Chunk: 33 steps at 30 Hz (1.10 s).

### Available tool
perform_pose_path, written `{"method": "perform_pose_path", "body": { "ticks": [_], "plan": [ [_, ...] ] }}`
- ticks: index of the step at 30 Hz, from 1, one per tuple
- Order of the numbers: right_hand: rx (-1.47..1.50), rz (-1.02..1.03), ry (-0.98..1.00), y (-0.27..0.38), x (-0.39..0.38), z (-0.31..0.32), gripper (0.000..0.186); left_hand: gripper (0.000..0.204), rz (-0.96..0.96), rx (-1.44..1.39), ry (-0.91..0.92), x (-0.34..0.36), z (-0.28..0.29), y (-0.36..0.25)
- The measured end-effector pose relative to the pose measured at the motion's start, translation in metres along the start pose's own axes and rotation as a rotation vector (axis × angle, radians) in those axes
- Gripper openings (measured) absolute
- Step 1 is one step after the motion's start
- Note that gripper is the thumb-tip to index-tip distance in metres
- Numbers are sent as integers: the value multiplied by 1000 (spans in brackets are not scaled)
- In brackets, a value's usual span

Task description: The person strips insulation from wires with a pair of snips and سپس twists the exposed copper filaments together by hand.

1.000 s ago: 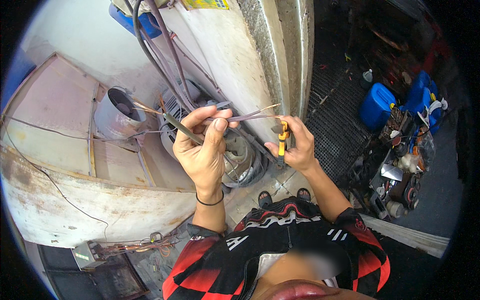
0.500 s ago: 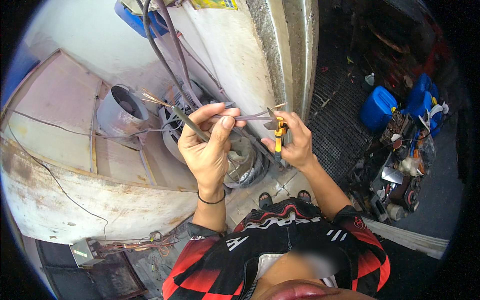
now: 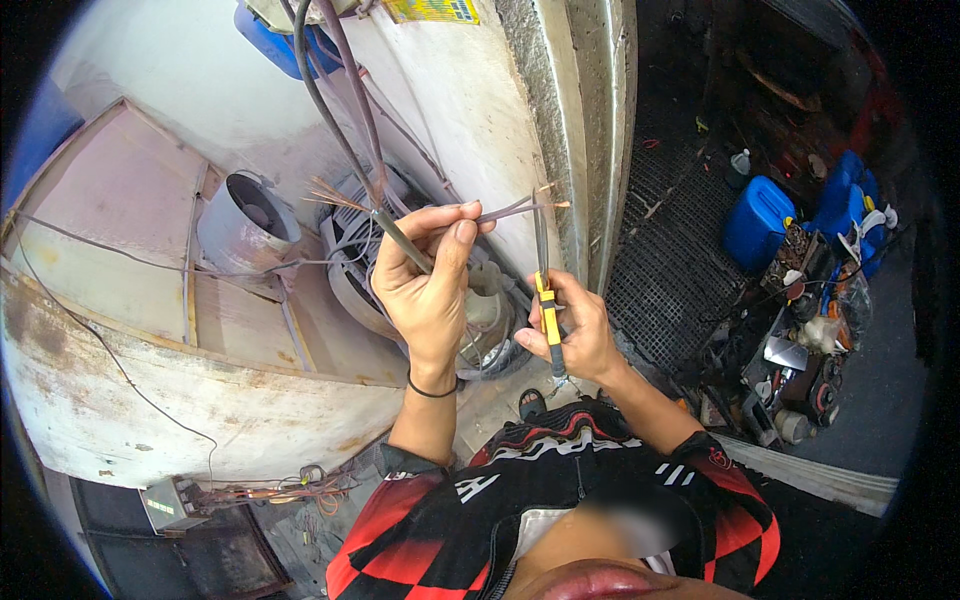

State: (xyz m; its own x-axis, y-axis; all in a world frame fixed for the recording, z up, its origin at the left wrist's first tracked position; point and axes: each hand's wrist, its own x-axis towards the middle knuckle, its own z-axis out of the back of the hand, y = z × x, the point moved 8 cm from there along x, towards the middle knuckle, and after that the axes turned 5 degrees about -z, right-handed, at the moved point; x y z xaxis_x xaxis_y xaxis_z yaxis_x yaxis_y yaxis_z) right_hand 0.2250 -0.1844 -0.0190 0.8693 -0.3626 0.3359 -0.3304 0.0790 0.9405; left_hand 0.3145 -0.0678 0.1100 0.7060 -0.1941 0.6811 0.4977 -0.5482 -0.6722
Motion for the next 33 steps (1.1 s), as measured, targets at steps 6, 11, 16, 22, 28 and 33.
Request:
{"method": "perform_pose_path", "body": {
  "ticks": [6, 11, 16, 22, 28, 33],
  "plan": [
    [30, -94, 32, -1, -6, 0, 63, 14, -95, 112, 32, 3, 3, 4],
    [12, -80, 18, 5, -3, -1, 60, 13, -155, 68, 24, 3, 3, 3],
    [7, -144, 107, 2, -12, -8, 61, 12, -203, 135, 28, 2, 8, 4],
    [57, -190, 116, 10, -2, -13, 61, 12, -171, 152, 34, 3, 11, 4],
    [157, -194, 120, 10, 2, -18, 56, 11, -209, 151, 49, 5, 12, 4],
    [161, -192, 87, 16, 10, -18, 56, 10, -156, 172, 49, 5, 12, 5]
  ]
}}
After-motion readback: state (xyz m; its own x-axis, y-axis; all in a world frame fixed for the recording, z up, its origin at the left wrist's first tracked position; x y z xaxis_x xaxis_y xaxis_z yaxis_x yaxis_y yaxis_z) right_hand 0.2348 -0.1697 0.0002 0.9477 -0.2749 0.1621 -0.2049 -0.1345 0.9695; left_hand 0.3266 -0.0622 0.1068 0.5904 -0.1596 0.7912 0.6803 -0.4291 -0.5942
